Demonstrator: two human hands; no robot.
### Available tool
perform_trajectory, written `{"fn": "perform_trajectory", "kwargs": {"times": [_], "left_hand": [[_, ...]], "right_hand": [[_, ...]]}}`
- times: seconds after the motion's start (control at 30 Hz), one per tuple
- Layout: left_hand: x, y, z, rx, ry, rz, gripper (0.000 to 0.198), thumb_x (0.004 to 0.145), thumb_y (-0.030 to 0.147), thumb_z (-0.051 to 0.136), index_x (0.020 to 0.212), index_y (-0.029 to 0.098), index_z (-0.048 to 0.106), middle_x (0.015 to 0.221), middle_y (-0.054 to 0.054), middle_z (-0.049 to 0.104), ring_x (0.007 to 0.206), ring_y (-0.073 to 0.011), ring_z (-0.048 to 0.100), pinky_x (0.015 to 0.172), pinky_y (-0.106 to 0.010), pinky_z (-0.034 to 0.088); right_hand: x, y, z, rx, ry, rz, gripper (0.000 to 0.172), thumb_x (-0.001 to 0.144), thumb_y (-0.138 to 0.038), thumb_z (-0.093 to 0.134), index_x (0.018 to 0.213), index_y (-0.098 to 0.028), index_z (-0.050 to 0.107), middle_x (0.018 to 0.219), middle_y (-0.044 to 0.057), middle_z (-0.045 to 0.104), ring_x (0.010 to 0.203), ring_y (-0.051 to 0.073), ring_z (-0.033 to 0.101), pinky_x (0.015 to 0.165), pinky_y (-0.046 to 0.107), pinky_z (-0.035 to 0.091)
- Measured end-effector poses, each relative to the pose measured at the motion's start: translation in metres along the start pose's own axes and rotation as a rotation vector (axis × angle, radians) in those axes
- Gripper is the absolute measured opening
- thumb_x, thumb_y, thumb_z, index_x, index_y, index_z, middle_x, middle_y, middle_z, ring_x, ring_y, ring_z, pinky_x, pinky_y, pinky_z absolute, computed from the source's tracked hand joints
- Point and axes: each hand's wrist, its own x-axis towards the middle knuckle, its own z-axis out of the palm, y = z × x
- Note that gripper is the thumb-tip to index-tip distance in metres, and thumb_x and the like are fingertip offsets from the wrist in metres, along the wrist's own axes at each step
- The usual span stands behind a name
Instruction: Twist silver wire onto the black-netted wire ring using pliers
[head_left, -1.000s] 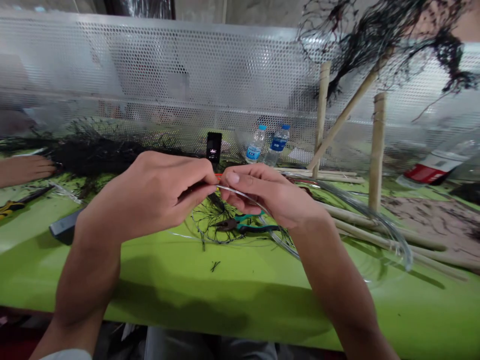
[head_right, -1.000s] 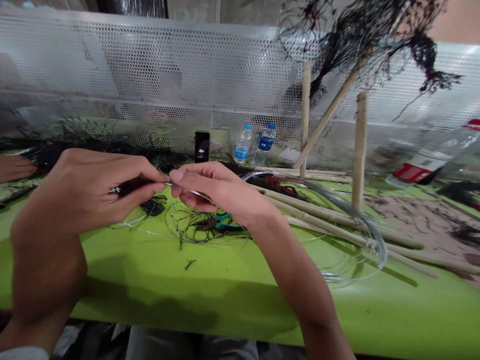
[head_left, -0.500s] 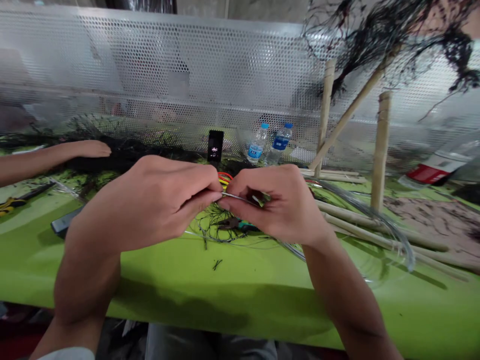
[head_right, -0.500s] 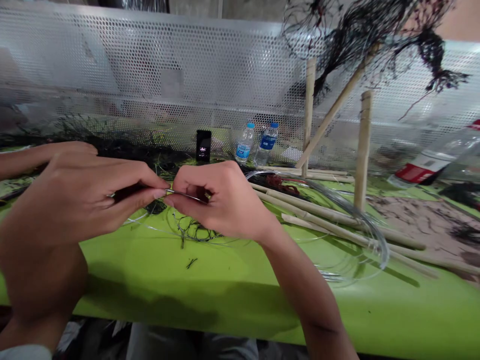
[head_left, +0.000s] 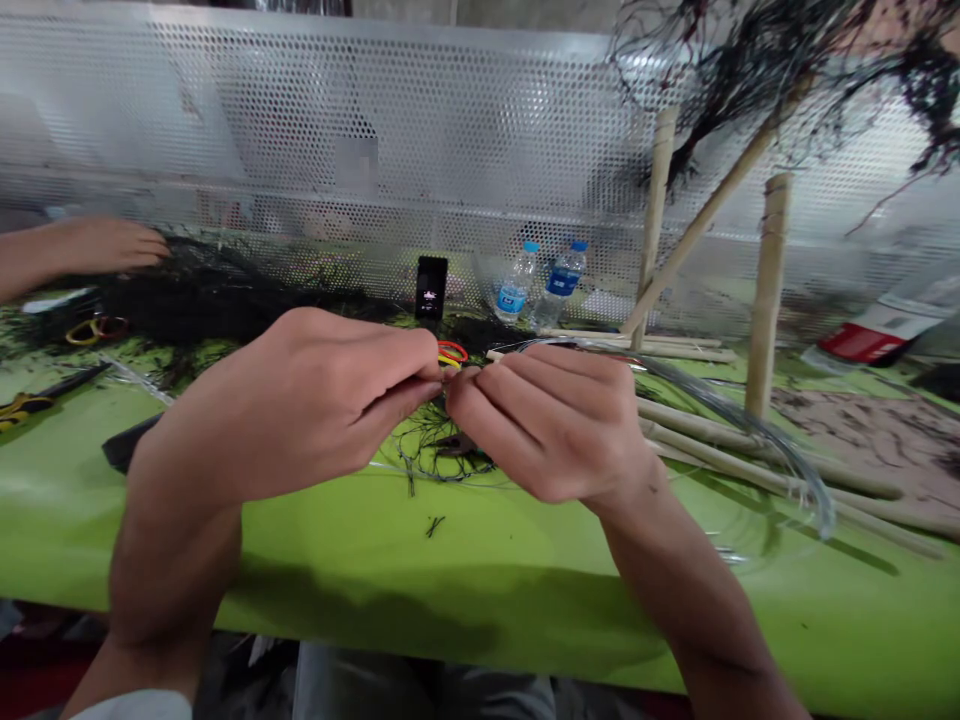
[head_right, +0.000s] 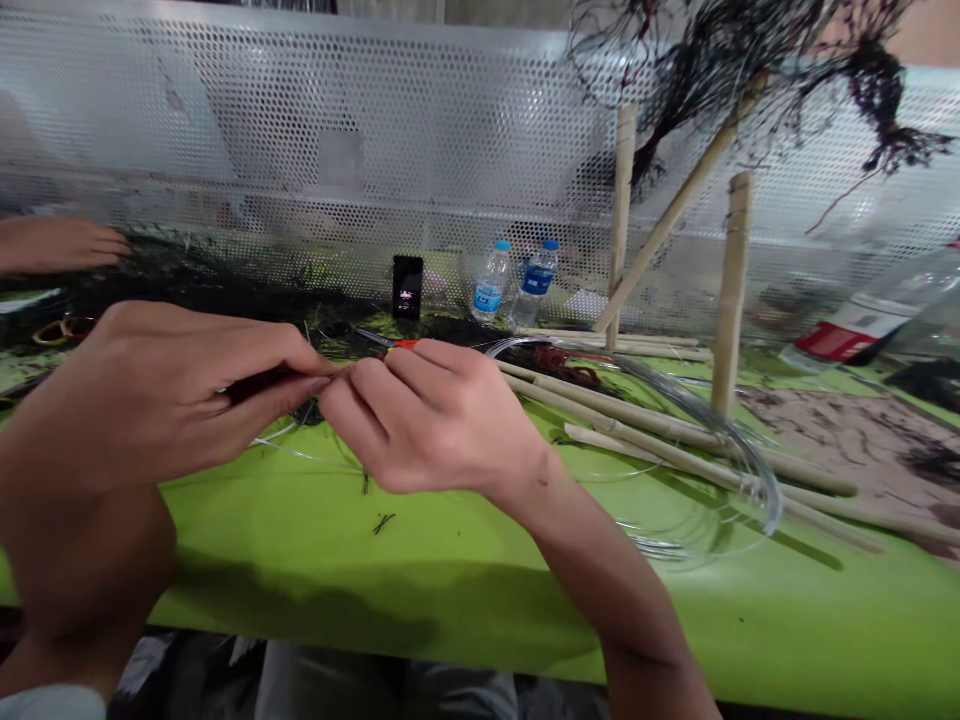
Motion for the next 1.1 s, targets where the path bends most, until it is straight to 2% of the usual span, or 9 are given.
{"fn": "perform_trajectory", "kwargs": {"times": [0.07,0.17,0.27,0.37,0.53,0.73,0.87,1.0,1.1], "left_hand": [[-0.001,0.000,0.001,0.008,0.017,0.004,0.027,0.105,0.022,0.050,0.079,0.022,0.059,0.063,0.003,0.058,0.054,-0.0134,0.054,0.058,-0.032,0.038],[-0.003,-0.001,0.003,0.066,0.074,-0.031,0.025,0.105,0.023,0.053,0.081,0.022,0.062,0.068,0.003,0.064,0.057,-0.0128,0.058,0.058,-0.030,0.039],[-0.004,-0.002,0.004,0.129,0.110,-0.044,0.023,0.105,0.024,0.055,0.084,0.022,0.064,0.073,0.004,0.070,0.061,-0.0135,0.063,0.058,-0.031,0.041],[-0.005,-0.002,0.005,0.146,0.119,-0.026,0.021,0.104,0.023,0.056,0.085,0.022,0.065,0.074,0.003,0.071,0.061,-0.0139,0.064,0.058,-0.031,0.042],[-0.005,-0.001,0.004,0.125,0.097,-0.034,0.017,0.104,0.022,0.056,0.090,0.022,0.067,0.078,0.003,0.073,0.063,-0.0142,0.066,0.059,-0.031,0.044],[-0.006,-0.003,0.002,0.129,0.117,-0.023,0.017,0.103,0.022,0.059,0.089,0.022,0.068,0.069,0.004,0.069,0.057,-0.0122,0.061,0.055,-0.030,0.040],[-0.006,-0.003,0.002,0.106,0.102,-0.080,0.021,0.104,0.023,0.058,0.085,0.021,0.069,0.066,0.003,0.067,0.054,-0.0111,0.058,0.054,-0.030,0.038],[-0.007,-0.004,0.001,0.121,0.111,-0.106,0.021,0.103,0.026,0.059,0.084,0.021,0.069,0.064,0.003,0.065,0.051,-0.0114,0.055,0.053,-0.030,0.036],[-0.006,-0.006,0.001,0.128,0.112,-0.111,0.021,0.102,0.026,0.059,0.084,0.020,0.068,0.062,0.004,0.063,0.049,-0.0110,0.052,0.053,-0.030,0.034]], "right_hand": [[-0.002,0.000,0.005,0.028,0.040,0.014,0.033,0.098,-0.010,0.062,0.067,-0.021,0.061,0.057,-0.004,0.052,0.053,0.013,0.038,0.048,0.032,0.034],[-0.003,0.002,0.010,0.289,0.000,0.288,0.027,0.100,-0.018,0.063,0.074,-0.020,0.067,0.060,-0.004,0.059,0.054,0.010,0.045,0.050,0.030,0.035],[-0.002,0.007,0.008,0.873,-0.202,0.687,0.026,0.100,-0.033,0.068,0.079,-0.017,0.073,0.061,-0.003,0.065,0.051,0.008,0.052,0.048,0.025,0.036],[0.000,0.016,0.003,1.390,-0.355,0.963,0.028,0.095,-0.041,0.074,0.084,-0.015,0.078,0.074,0.002,0.077,0.048,0.008,0.058,0.045,0.023,0.042],[0.000,0.024,0.002,1.744,-0.485,1.109,0.023,0.093,-0.038,0.074,0.100,-0.018,0.084,0.103,0.008,0.084,0.050,0.008,0.065,0.047,0.022,0.049],[0.000,0.020,0.010,1.910,-0.348,1.281,0.017,0.082,-0.026,0.082,0.098,-0.021,0.085,0.097,0.004,0.084,0.048,0.006,0.059,0.041,0.018,0.045],[-0.001,0.017,0.015,1.941,-0.259,1.287,0.015,0.079,-0.021,0.084,0.094,-0.021,0.084,0.089,0.000,0.082,0.049,0.004,0.059,0.039,0.016,0.043],[0.000,0.012,0.017,1.816,-0.104,1.217,0.012,0.079,-0.019,0.084,0.090,-0.021,0.084,0.074,-0.003,0.077,0.048,0.005,0.060,0.040,0.016,0.043],[0.002,0.004,0.015,1.582,-0.015,1.123,0.008,0.084,-0.019,0.081,0.091,-0.022,0.084,0.066,-0.004,0.073,0.048,0.007,0.061,0.041,0.018,0.045]]}}
